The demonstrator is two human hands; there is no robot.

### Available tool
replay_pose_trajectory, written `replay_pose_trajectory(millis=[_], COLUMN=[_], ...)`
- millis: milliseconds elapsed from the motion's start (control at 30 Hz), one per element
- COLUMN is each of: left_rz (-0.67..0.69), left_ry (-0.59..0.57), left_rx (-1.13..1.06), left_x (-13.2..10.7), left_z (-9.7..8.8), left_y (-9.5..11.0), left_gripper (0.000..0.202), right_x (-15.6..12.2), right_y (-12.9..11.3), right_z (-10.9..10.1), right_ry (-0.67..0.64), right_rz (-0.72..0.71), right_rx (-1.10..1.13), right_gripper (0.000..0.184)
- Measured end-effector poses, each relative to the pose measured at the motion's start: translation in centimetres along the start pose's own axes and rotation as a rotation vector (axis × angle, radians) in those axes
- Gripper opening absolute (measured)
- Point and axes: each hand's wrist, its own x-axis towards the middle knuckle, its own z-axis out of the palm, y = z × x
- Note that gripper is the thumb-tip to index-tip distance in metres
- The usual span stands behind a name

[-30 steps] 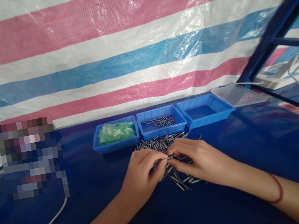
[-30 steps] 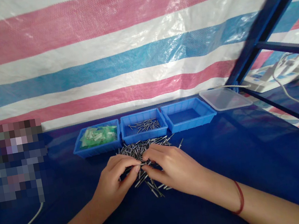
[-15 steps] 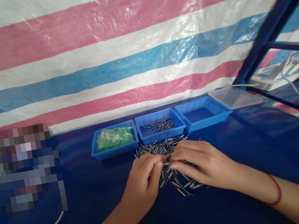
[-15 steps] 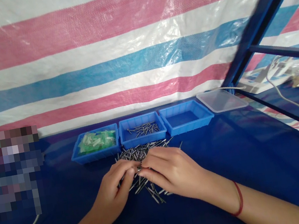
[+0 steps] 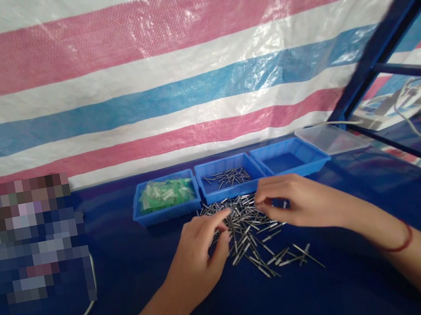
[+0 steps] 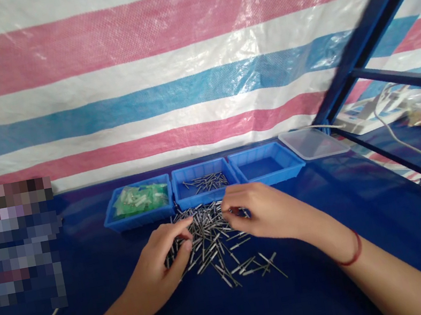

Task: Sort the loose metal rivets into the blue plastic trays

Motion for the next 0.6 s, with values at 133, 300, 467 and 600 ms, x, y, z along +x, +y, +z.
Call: replay_pose_trajectory(millis=[133, 300, 467, 600], left_rz=[0.002, 0.037, 0.066, 0.112], left_ry=[-0.037, -0.058, -0.107, -0.141], left_rx=[0.002, 0.004, 0.031, 0.101], left_x=[-0.1, 0.1, 0.4, 0.3], left_z=[-0.1, -0.1, -0.2, 0.2], left_y=[-0.1, -0.1, 0.1, 0.6], left_gripper=[0.03, 0.025, 0.025, 0.019], right_x=[-1.0, -1.8, -1.8, -1.6], right_y=[-1.2, -1.8, -2.3, -2.2], right_z=[0.4, 0.9, 1.0, 1.0], right_ry=[-0.309, -0.385, -0.359, -0.266], right_rz=[-0.043, 0.005, 0.002, -0.032], right_rx=[0.141, 0.08, -0.032, -0.06], right_gripper=[0.011, 0.016, 0.013, 0.007])
